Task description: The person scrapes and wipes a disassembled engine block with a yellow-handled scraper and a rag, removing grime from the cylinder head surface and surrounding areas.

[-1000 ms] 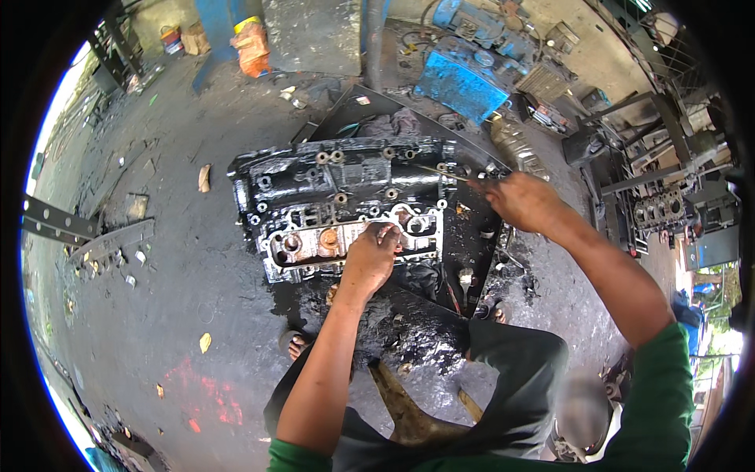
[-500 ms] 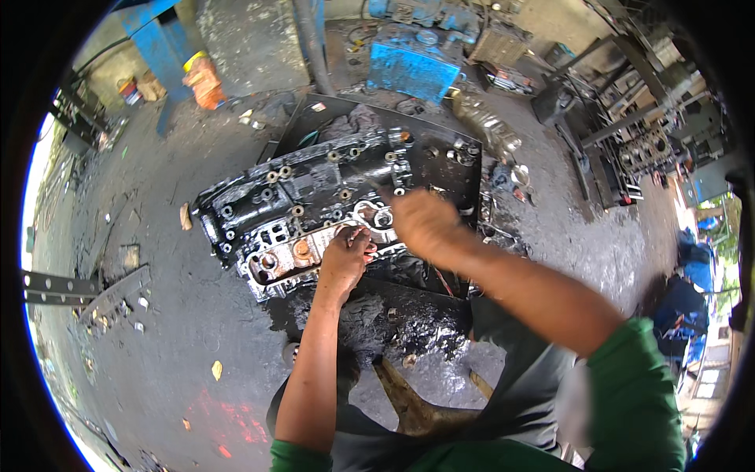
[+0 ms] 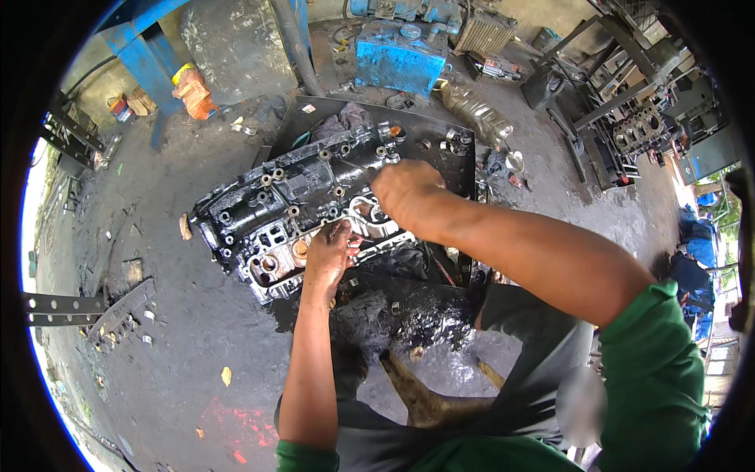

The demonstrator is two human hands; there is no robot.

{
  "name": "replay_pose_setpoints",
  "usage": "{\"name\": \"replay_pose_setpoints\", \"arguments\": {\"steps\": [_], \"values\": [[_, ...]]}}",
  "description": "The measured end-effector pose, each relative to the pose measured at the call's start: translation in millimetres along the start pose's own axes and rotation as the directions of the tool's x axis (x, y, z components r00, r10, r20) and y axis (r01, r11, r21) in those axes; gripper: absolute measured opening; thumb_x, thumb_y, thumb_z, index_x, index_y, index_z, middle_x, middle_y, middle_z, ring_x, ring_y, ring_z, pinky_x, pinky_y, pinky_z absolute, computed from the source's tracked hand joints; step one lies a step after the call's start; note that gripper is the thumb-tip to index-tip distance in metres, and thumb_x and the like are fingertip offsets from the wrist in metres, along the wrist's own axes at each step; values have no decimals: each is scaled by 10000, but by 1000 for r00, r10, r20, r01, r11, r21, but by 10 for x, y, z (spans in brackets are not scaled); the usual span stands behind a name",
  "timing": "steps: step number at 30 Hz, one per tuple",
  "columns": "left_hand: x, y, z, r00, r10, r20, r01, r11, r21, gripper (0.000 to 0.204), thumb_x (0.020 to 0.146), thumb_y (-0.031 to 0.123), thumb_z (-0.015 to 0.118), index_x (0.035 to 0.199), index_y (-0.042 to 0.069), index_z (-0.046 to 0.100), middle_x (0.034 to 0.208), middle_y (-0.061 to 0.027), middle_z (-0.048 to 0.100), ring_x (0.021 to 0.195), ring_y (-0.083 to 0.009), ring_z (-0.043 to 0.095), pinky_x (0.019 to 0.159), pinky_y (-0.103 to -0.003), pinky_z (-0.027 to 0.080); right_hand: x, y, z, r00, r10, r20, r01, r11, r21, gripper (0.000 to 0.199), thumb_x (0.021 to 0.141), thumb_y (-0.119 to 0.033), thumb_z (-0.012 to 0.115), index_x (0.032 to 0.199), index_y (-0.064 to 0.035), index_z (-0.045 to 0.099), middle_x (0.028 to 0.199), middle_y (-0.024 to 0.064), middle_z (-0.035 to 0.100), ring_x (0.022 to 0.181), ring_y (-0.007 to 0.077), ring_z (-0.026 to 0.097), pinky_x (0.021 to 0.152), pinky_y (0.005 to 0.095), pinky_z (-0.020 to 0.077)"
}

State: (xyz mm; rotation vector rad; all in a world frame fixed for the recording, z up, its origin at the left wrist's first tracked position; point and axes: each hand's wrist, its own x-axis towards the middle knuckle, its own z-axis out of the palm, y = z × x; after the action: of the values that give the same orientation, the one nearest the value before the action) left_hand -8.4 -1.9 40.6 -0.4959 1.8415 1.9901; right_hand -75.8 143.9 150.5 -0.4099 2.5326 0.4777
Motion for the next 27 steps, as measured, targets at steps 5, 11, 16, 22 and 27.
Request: {"name": "replay_pose_setpoints", "arguments": {"steps": [5,11,16,22,27], "values": [[-94,-47,-122,999,27,24,-27,999,-21,421,966,351,584,1223,19,564,933,-86,688,685,-119,626,549,-241,444,-95,-143,118,984,-19,-177,52,981,185,284,936,-92,482,1094,-131,715,1080,117,694,947,269,696,739,428,606],[-98,-1,-199,997,78,-6,-78,996,-40,429,964,331,589,1227,-6,558,985,-84,680,767,-135,644,642,-256,483,-331,292,131,974,71,-213,-51,994,100,229,884,-87,515,1018,-67,700,1036,172,692,931,304,698,818,406,576],[-99,16,-124,993,116,-10,-114,988,106,436,975,280,546,1210,-86,569,1071,-198,682,841,-218,691,712,-291,524,-292,215,396,993,93,-71,-72,964,257,217,871,-89,526,980,-52,710,1017,196,691,961,327,686,848,421,563],[-41,-100,-222,969,244,-48,-219,929,299,366,967,293,529,1138,-16,626,909,-209,701,856,-311,689,748,-376,516,-237,-316,779,953,216,-210,-100,886,453,488,935,-138,450,1415,-218,411,857,244,686,810,361,700,766,448,587],[98,-251,-296,920,391,28,-379,869,317,387,976,260,568,1155,-82,590,979,-148,679,786,-197,675,673,-302,534,-191,-573,888,939,292,-182,-136,802,582,558,947,-128,432,1487,-236,340,847,270,679,811,389,696,768,474,575]]}}
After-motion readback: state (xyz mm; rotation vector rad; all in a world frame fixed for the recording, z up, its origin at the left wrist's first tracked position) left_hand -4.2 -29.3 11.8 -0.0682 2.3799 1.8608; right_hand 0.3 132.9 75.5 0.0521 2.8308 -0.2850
